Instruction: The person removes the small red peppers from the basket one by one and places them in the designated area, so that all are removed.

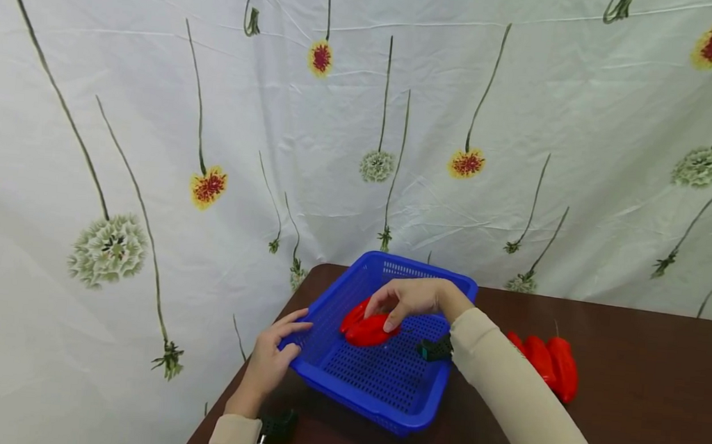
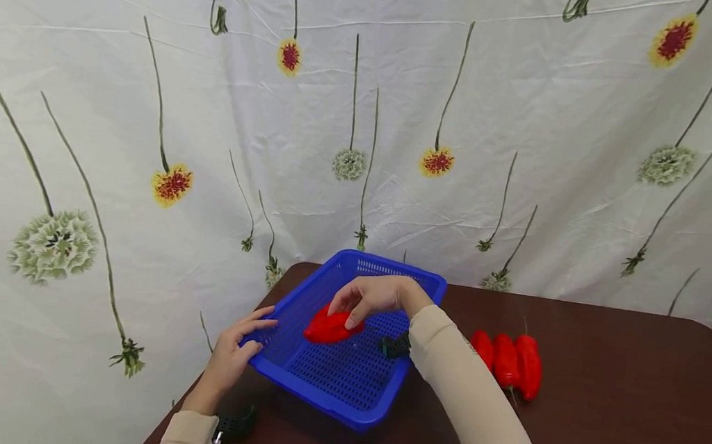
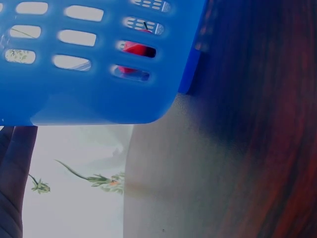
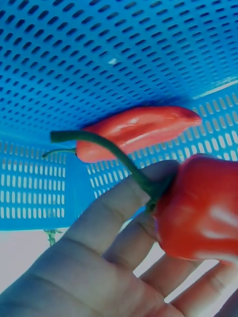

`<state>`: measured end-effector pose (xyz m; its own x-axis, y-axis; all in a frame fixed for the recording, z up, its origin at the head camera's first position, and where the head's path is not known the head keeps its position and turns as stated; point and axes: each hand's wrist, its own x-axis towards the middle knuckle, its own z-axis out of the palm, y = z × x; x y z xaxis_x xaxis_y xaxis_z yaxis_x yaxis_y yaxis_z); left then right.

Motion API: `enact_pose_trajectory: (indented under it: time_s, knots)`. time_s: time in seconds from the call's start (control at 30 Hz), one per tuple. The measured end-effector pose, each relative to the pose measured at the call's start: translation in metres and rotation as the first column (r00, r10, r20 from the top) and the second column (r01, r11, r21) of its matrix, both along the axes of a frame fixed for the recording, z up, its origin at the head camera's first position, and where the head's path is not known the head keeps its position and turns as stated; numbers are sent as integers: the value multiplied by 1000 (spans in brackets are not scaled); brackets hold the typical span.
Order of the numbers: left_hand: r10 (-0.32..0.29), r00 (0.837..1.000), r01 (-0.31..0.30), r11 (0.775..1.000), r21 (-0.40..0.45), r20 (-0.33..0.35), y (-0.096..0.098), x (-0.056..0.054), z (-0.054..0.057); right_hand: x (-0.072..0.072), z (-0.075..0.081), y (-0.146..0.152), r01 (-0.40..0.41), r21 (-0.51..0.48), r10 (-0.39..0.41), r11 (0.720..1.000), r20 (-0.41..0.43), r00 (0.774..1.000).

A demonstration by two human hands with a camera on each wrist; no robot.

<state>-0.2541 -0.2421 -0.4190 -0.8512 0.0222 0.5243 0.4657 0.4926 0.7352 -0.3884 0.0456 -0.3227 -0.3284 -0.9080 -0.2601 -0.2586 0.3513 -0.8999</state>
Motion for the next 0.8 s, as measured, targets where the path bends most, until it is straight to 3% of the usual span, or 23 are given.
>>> enact_pose_trajectory:
  time_s: [0.47,0.8]
  knots:
    - [10,999,-10,1000,0,39,0,-1,1,19,16,6,-86,-110,79,990,-66,995]
    - [-4,1000,4,1000,9,17,0,-2,-1,25,20,20,-63,-226,47,972,-76,996]
